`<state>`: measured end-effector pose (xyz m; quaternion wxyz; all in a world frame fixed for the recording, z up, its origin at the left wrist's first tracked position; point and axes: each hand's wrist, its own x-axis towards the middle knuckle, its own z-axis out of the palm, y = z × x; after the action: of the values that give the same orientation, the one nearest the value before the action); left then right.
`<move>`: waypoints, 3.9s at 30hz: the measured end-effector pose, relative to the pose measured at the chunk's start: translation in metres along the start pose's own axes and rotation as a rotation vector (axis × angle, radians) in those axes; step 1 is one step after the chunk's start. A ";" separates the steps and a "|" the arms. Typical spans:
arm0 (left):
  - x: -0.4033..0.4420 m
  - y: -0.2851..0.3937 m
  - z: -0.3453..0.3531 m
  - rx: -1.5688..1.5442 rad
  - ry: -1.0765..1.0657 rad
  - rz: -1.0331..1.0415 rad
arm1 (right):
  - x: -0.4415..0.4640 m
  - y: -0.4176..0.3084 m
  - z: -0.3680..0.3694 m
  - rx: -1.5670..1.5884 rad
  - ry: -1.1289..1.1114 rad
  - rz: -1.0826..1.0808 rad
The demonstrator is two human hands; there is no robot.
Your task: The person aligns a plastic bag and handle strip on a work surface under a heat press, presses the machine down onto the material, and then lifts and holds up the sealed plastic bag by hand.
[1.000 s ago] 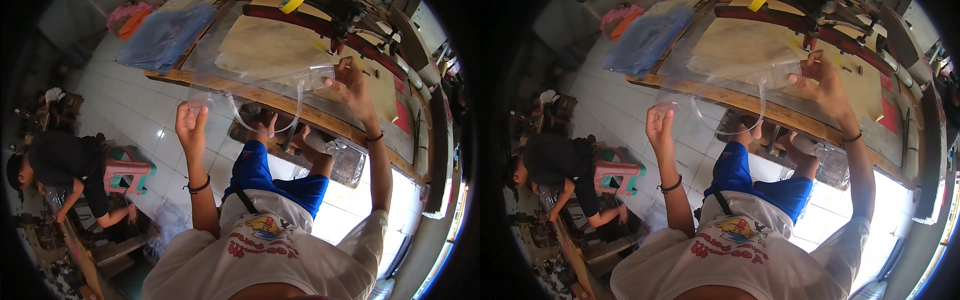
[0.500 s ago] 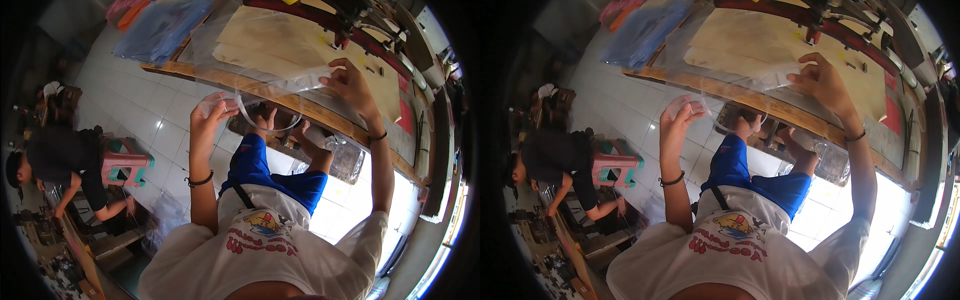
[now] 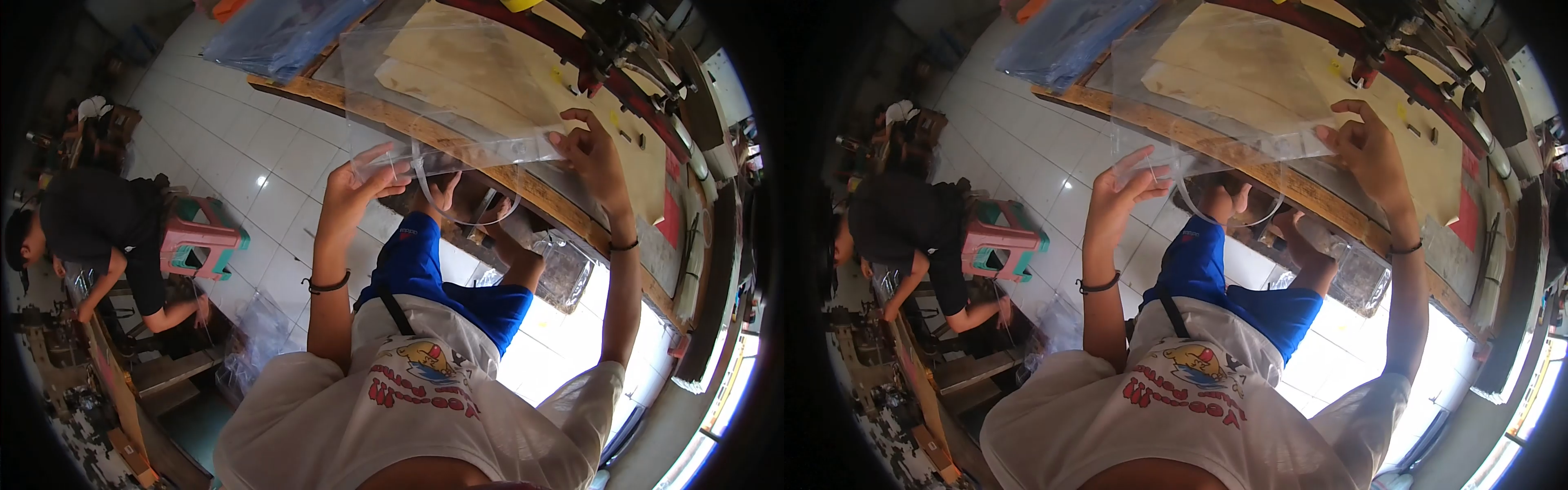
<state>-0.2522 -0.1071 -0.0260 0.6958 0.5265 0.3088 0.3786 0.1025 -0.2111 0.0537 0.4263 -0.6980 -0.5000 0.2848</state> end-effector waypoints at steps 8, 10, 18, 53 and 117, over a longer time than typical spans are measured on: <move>-0.009 -0.007 -0.014 -0.058 -0.073 -0.010 | 0.001 -0.001 0.002 -0.038 0.036 0.021; -0.008 -0.007 -0.013 -0.049 -0.062 -0.011 | 0.001 -0.001 0.002 -0.036 0.034 0.021; -0.008 -0.008 -0.010 -0.046 -0.029 -0.012 | 0.001 0.000 0.002 -0.077 0.031 -0.002; -0.009 0.000 0.016 -0.276 0.041 0.021 | -0.001 -0.001 0.004 0.214 -0.060 0.044; -0.014 0.002 -0.003 0.005 0.124 0.021 | 0.002 0.004 0.001 0.132 -0.173 -0.029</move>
<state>-0.2624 -0.1170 -0.0243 0.6699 0.5070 0.3466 0.4171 0.1036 -0.2093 0.0499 0.4308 -0.6339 -0.5251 0.3699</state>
